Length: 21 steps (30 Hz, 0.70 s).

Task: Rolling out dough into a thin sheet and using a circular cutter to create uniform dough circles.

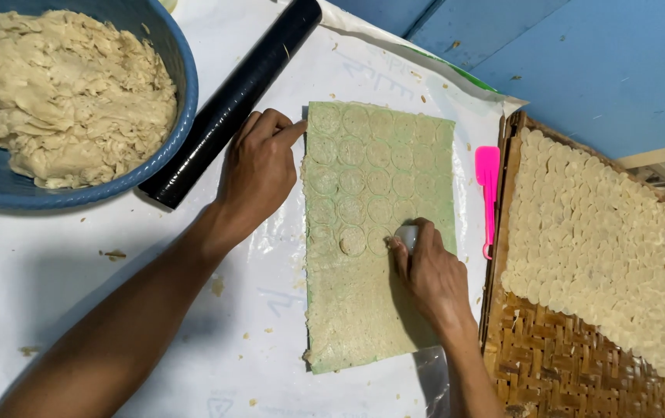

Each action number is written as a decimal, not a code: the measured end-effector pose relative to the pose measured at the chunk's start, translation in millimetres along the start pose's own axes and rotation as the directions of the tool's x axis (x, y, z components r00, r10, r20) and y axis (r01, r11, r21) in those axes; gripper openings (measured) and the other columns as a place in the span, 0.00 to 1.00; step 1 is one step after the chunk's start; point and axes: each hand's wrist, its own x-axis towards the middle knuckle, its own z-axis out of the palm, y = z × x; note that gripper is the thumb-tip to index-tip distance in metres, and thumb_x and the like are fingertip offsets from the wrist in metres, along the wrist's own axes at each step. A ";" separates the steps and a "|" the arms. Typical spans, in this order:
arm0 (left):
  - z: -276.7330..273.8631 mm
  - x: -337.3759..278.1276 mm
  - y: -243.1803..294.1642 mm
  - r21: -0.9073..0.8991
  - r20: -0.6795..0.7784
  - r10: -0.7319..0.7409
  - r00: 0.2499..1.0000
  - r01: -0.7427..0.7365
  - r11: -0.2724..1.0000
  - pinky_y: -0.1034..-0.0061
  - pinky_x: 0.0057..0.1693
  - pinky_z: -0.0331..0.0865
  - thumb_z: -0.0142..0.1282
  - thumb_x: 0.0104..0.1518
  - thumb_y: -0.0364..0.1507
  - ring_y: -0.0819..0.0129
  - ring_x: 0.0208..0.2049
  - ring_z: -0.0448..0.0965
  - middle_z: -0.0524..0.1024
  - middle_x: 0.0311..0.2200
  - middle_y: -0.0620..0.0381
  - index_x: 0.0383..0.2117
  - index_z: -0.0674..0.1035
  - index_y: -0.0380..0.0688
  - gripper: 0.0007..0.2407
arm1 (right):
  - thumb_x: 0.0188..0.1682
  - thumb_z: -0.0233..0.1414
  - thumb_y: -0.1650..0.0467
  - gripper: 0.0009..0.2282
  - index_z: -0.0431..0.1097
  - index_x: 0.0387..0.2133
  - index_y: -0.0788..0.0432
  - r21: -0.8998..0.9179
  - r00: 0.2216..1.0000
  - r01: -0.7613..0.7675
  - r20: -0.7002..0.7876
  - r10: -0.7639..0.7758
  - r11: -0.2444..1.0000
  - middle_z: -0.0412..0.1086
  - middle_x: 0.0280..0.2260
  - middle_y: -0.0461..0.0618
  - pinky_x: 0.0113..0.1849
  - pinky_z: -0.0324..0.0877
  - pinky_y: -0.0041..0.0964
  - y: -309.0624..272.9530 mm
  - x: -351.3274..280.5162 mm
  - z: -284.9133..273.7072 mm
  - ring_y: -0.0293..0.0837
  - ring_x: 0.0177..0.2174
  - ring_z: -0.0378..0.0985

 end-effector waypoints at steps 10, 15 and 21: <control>0.1 3.3 1.1 -0.014 0.017 0.009 1.000 -0.008 1.000 0.68 0.44 0.67 0.51 0.54 0.12 0.58 0.34 0.75 0.73 0.32 0.51 0.44 0.85 0.35 0.15 | 0.59 0.35 0.56 0.20 0.56 0.56 0.56 -0.111 1.000 0.002 0.000 -0.002 0.994 0.70 0.37 0.59 0.36 0.77 0.64 -13.2 -2.5 -5.1 0.68 0.33 0.82; 9.4 -1.1 -6.3 -0.021 0.013 0.004 1.000 -0.004 1.000 0.68 0.45 0.67 0.51 0.55 0.12 0.58 0.34 0.75 0.73 0.33 0.51 0.45 0.85 0.35 0.15 | 0.59 0.36 0.57 0.19 0.58 0.56 0.56 0.039 0.998 -0.042 0.050 0.040 0.998 0.72 0.36 0.61 0.37 0.77 0.64 -19.1 -8.1 -17.6 0.67 0.32 0.83; 6.0 -3.1 -5.4 -0.018 0.019 -0.001 1.000 0.001 1.000 0.68 0.44 0.67 0.51 0.55 0.13 0.59 0.34 0.75 0.73 0.32 0.52 0.45 0.85 0.36 0.15 | 0.59 0.36 0.59 0.18 0.52 0.57 0.55 0.206 0.985 -0.145 -0.058 0.160 0.968 0.73 0.37 0.75 0.41 0.69 0.73 14.1 -18.6 -23.7 0.81 0.38 0.77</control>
